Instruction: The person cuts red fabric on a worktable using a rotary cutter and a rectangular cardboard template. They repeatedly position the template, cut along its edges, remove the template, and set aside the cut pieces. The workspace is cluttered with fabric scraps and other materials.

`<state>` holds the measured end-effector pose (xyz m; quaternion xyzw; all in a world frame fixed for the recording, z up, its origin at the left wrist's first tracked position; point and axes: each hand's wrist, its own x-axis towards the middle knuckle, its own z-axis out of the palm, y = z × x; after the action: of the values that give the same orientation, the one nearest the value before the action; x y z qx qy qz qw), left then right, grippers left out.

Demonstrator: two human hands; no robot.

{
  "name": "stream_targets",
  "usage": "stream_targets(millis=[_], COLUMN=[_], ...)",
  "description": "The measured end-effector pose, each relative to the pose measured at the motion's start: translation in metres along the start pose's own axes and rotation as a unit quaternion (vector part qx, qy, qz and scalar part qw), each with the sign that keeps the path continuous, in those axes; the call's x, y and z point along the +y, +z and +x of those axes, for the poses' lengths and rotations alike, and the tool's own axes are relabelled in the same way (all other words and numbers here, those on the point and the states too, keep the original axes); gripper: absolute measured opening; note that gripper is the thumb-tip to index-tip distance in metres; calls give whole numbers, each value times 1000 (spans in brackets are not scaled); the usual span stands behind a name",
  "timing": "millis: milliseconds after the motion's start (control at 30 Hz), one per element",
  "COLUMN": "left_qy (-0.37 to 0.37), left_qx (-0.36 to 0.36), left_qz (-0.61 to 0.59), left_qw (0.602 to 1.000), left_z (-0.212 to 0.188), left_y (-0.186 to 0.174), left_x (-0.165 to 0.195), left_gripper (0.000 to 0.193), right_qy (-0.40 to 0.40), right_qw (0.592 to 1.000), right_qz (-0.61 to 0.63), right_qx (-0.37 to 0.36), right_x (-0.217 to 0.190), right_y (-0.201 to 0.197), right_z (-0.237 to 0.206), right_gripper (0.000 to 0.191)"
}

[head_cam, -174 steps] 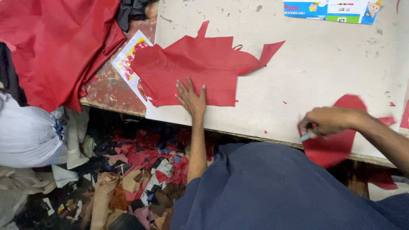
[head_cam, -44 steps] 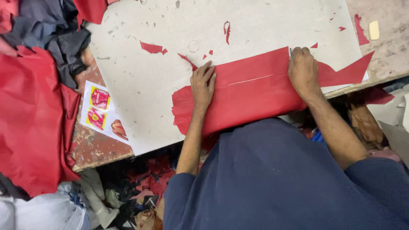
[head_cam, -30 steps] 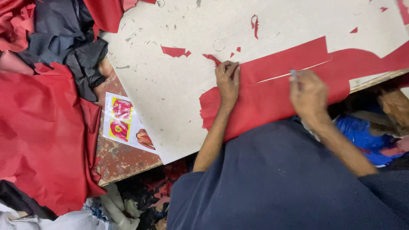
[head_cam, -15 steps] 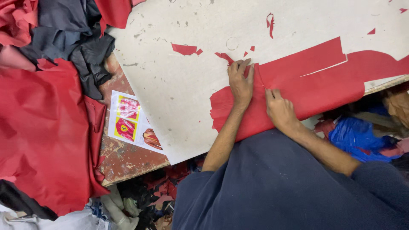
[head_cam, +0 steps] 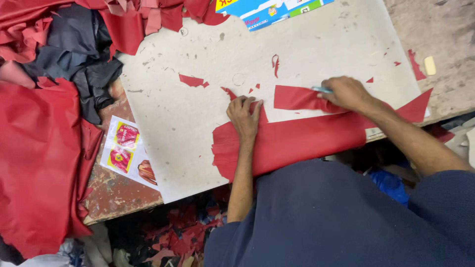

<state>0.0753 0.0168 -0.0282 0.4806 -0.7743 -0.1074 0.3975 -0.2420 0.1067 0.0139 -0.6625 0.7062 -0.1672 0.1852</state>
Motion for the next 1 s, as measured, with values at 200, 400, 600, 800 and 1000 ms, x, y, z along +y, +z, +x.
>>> stream_targets(millis=[200,400,600,800,1000], left_qy=[-34,-94,-27,120,228], left_qx=[-17,8,16,88,128], left_qz=[12,120,144,231,299], left_qw=[999,988,989,962,918], left_z=[0,-26,-39,-11,97], left_y=[-12,-32,-18,-15,-12], left_x=[12,27,21,0,-5], left_gripper=[39,52,18,29,20], right_qy=[-9,127,85,0,-90], right_qw=[938,979,996,994,943], right_qz=[-96,-94,-28,-65,-237], right_qx=[332,-126,12,85,215], right_x=[93,50,64,83,74], right_y=[-110,-59,-32,-55,-77], right_z=[23,-75,-123,-74,36], right_gripper=[38,56,35,15,8])
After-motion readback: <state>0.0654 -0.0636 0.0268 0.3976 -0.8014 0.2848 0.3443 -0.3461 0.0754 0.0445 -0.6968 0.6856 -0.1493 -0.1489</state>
